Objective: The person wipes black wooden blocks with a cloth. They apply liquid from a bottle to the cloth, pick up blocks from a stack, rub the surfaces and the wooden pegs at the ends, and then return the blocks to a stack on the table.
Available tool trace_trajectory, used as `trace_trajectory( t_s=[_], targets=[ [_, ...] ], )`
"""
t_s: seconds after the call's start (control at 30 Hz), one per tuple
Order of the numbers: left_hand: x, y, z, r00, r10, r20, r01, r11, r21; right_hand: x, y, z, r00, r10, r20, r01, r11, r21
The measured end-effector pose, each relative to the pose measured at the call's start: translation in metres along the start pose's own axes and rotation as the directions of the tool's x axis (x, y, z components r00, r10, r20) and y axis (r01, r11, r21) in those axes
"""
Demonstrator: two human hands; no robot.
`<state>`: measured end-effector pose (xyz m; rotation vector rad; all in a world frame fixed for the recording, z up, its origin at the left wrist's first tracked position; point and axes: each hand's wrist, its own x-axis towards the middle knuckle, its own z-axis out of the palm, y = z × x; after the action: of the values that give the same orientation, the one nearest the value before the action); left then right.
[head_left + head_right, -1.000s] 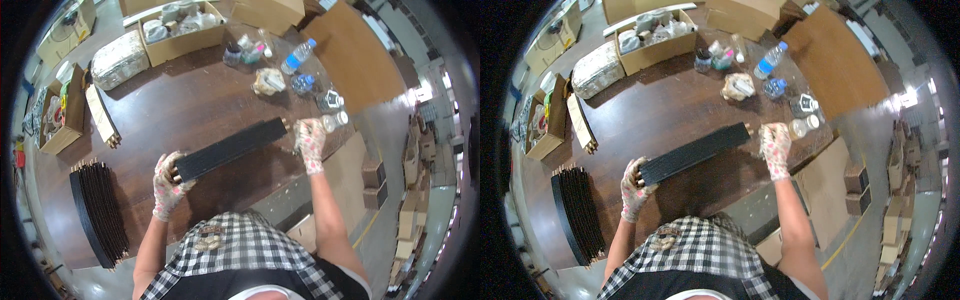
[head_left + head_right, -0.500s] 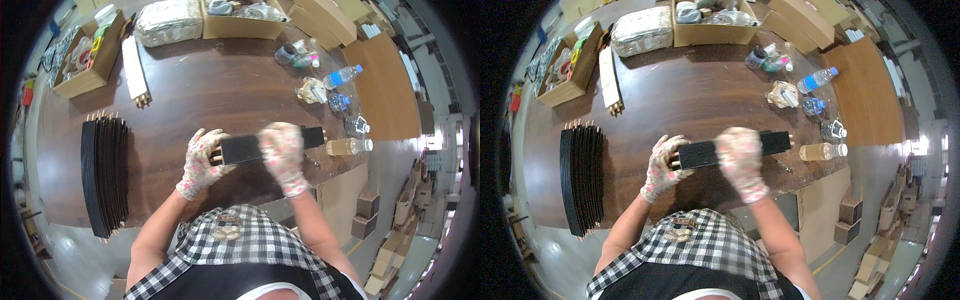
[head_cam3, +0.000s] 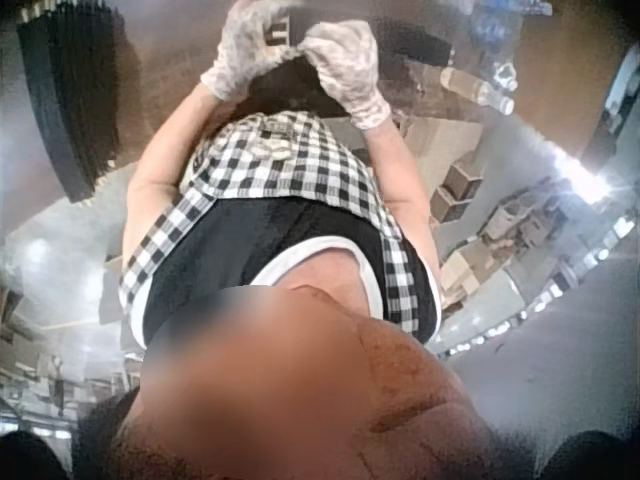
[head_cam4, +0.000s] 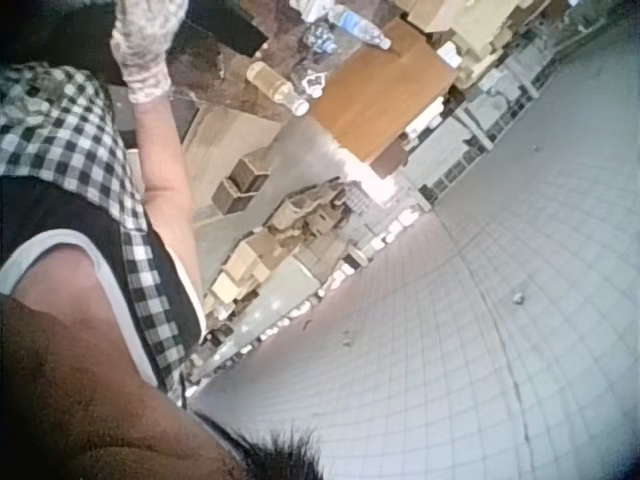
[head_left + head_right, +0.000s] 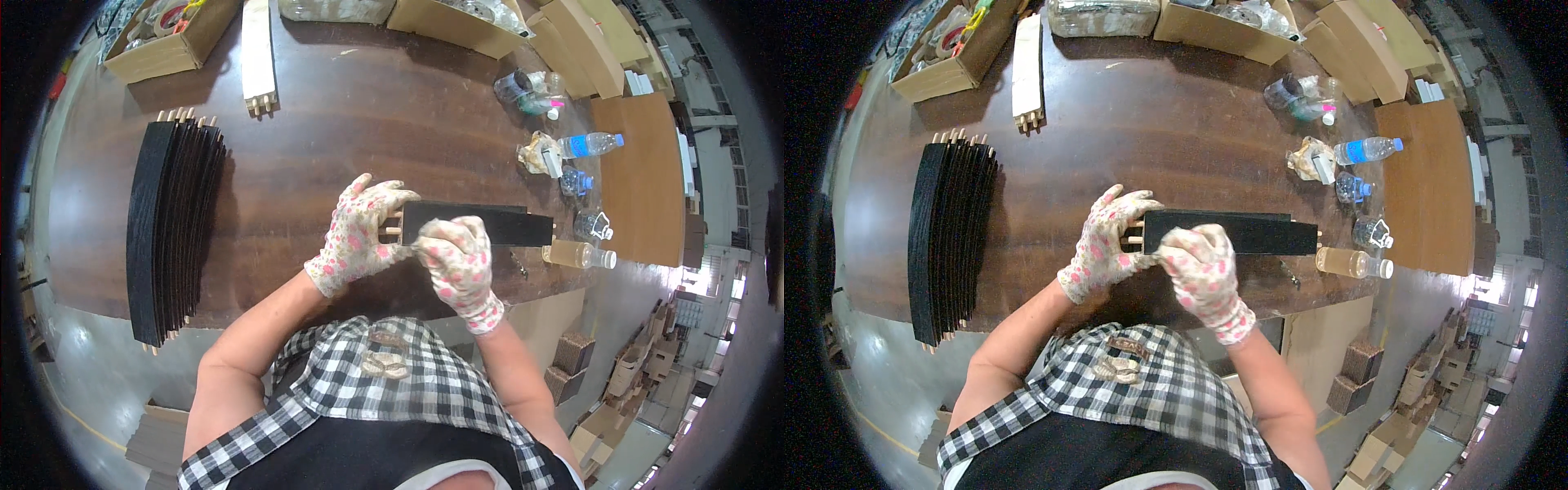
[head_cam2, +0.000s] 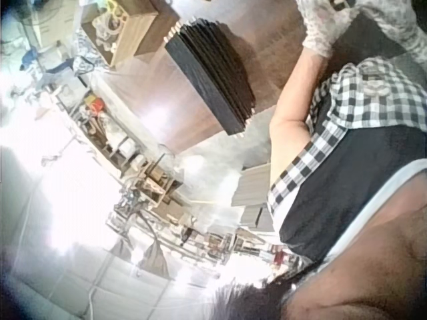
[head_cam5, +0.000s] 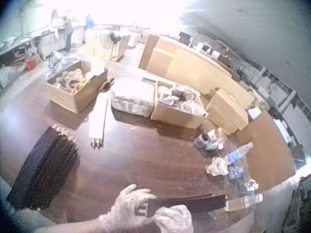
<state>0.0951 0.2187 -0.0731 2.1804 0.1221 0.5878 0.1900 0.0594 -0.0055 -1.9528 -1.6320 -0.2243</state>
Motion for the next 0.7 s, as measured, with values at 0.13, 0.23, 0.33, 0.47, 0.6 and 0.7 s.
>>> trace_trajectory(
  t_s=[0.13, 0.23, 0.33, 0.47, 0.6, 0.7],
  targets=[
    [-0.005, 0.0, -0.003, 0.998, -0.055, 0.02, 0.056, 0.998, -0.026, -0.021, 0.022, -0.016, 0.998, 0.056, -0.016, -0.058, 0.988, -0.141],
    [0.0, 0.001, 0.0, 0.998, -0.037, 0.046, 0.037, 0.999, -0.003, -0.023, 0.02, -0.014, 0.995, 0.099, -0.023, -0.101, 0.99, -0.097],
    [0.0, -0.003, 0.003, 1.0, -0.01, 0.014, 0.011, 1.0, -0.009, 0.004, -0.005, 0.013, 0.999, 0.023, 0.049, -0.025, 0.999, 0.047],
    [-0.003, -0.004, -0.004, 0.999, -0.022, 0.036, 0.021, 1.0, 0.011, -0.012, 0.014, -0.006, 0.995, 0.096, -0.005, -0.096, 0.995, -0.038],
    [0.0, -0.004, 0.004, 1.0, 0.003, 0.018, -0.003, 1.0, -0.015, -0.001, 0.002, 0.007, 0.99, 0.132, -0.046, -0.135, 0.988, -0.074],
    [0.002, -0.007, 0.003, 0.999, 0.031, -0.007, -0.031, 0.999, -0.019, 0.02, -0.017, 0.031, 0.995, 0.089, -0.044, -0.085, 0.993, 0.082]
  ],
)
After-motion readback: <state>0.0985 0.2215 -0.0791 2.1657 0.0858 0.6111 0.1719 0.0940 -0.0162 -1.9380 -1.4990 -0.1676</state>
